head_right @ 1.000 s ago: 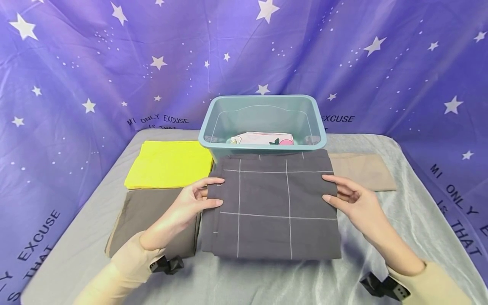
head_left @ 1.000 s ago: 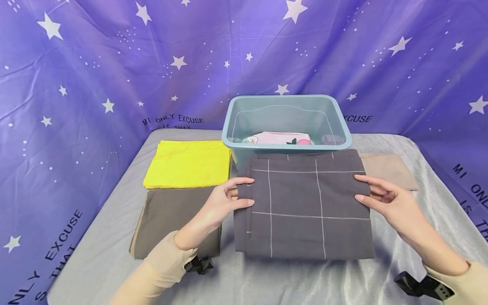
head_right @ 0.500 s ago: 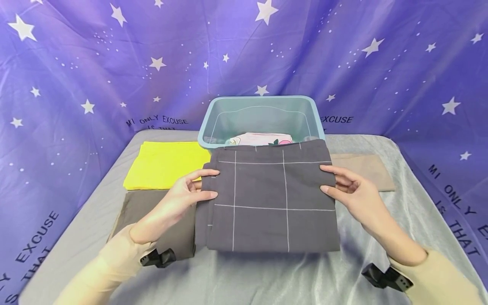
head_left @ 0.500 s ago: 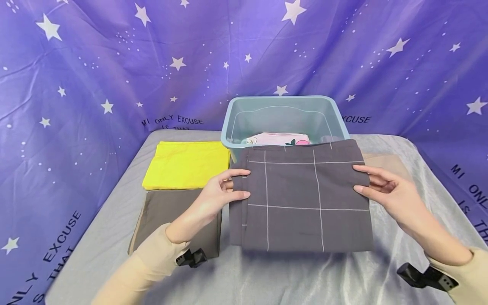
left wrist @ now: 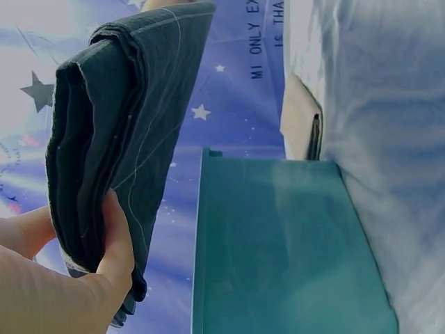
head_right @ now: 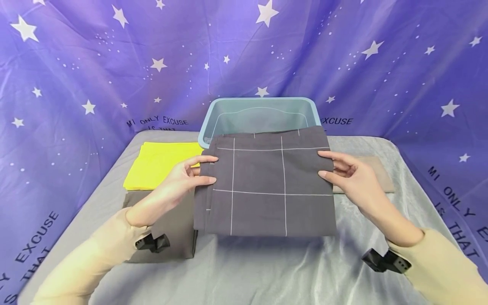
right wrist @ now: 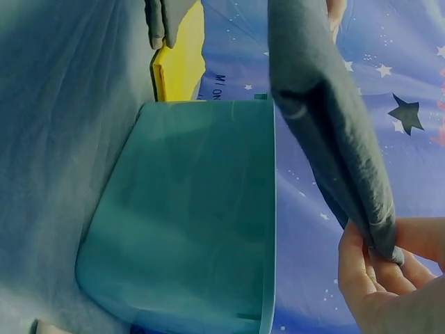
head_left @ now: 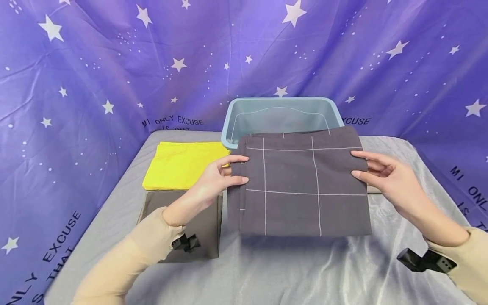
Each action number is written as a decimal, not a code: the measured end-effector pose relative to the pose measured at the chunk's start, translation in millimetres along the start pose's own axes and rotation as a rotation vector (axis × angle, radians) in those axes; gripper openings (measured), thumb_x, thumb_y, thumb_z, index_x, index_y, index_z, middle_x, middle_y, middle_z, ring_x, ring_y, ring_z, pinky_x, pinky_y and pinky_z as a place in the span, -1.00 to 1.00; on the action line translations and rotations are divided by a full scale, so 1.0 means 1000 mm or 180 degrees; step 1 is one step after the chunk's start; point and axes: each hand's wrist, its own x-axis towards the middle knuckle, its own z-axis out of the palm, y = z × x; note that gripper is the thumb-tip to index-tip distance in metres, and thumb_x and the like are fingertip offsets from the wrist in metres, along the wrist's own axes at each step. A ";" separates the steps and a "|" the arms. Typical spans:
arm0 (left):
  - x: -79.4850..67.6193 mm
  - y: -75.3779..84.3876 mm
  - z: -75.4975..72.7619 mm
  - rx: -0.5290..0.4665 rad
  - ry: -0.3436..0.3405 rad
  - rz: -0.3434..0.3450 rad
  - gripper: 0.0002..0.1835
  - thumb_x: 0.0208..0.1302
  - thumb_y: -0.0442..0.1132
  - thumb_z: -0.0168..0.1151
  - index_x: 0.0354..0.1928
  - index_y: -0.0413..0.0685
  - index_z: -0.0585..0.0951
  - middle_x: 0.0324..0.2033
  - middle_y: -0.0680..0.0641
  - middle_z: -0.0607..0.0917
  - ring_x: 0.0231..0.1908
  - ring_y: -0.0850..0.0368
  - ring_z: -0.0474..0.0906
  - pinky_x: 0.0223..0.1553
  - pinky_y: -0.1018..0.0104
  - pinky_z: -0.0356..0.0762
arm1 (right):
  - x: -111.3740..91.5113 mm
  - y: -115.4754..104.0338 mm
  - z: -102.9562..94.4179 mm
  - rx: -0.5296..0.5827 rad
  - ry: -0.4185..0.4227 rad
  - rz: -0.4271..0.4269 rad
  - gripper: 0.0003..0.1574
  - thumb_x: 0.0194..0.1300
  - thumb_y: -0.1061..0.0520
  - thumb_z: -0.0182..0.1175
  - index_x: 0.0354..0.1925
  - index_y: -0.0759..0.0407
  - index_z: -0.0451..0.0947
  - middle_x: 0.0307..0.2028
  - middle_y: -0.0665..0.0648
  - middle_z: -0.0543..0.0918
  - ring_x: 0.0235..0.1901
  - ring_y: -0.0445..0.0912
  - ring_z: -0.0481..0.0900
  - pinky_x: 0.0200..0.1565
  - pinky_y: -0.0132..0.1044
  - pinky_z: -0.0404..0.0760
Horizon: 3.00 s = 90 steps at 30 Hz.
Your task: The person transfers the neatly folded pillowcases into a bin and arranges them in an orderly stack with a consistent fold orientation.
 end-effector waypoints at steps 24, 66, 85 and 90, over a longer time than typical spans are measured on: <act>0.044 0.017 -0.010 -0.0011 0.0236 -0.0169 -0.50 0.03 -0.45 0.28 0.08 0.00 0.54 -0.42 -0.04 0.59 -0.52 0.20 0.52 -0.30 0.36 0.54 | 0.045 -0.016 -0.002 0.0274 -0.0124 0.0044 -0.51 0.14 0.18 0.26 0.00 -0.30 0.52 -0.35 -0.40 0.59 -0.33 -0.45 0.45 -0.33 -0.57 0.51; 0.111 0.041 -0.019 0.0157 0.0498 -0.0242 -0.55 0.08 -0.43 0.24 0.08 -0.02 0.55 0.08 -0.05 0.48 -0.48 0.23 0.56 -0.40 0.38 0.55 | 0.123 -0.025 -0.007 0.0769 -0.0544 0.0511 -0.58 0.12 0.26 0.26 -0.15 -0.24 0.57 -0.39 -0.30 0.61 -0.34 -0.41 0.58 -0.28 -0.49 0.57; 0.136 0.052 -0.027 0.0115 0.0582 -0.0361 -0.54 0.10 -0.44 0.21 0.10 -0.04 0.54 0.09 -0.08 0.49 -0.29 0.12 0.56 -0.22 0.28 0.55 | 0.157 -0.035 -0.003 0.0378 -0.0623 0.0672 -0.24 0.20 0.21 0.19 0.32 0.23 0.16 0.06 0.07 0.54 -0.43 -0.44 0.54 -0.34 -0.55 0.54; 0.143 0.054 -0.028 0.0168 0.0616 -0.0394 -0.54 0.11 -0.43 0.20 0.10 -0.01 0.54 0.08 -0.07 0.51 -0.31 0.13 0.57 -0.26 0.30 0.55 | 0.163 -0.038 -0.003 0.0307 -0.0637 0.0766 -0.27 0.23 0.22 0.13 0.34 0.17 0.14 0.38 0.30 -0.03 -0.46 -0.47 0.47 -0.38 -0.59 0.50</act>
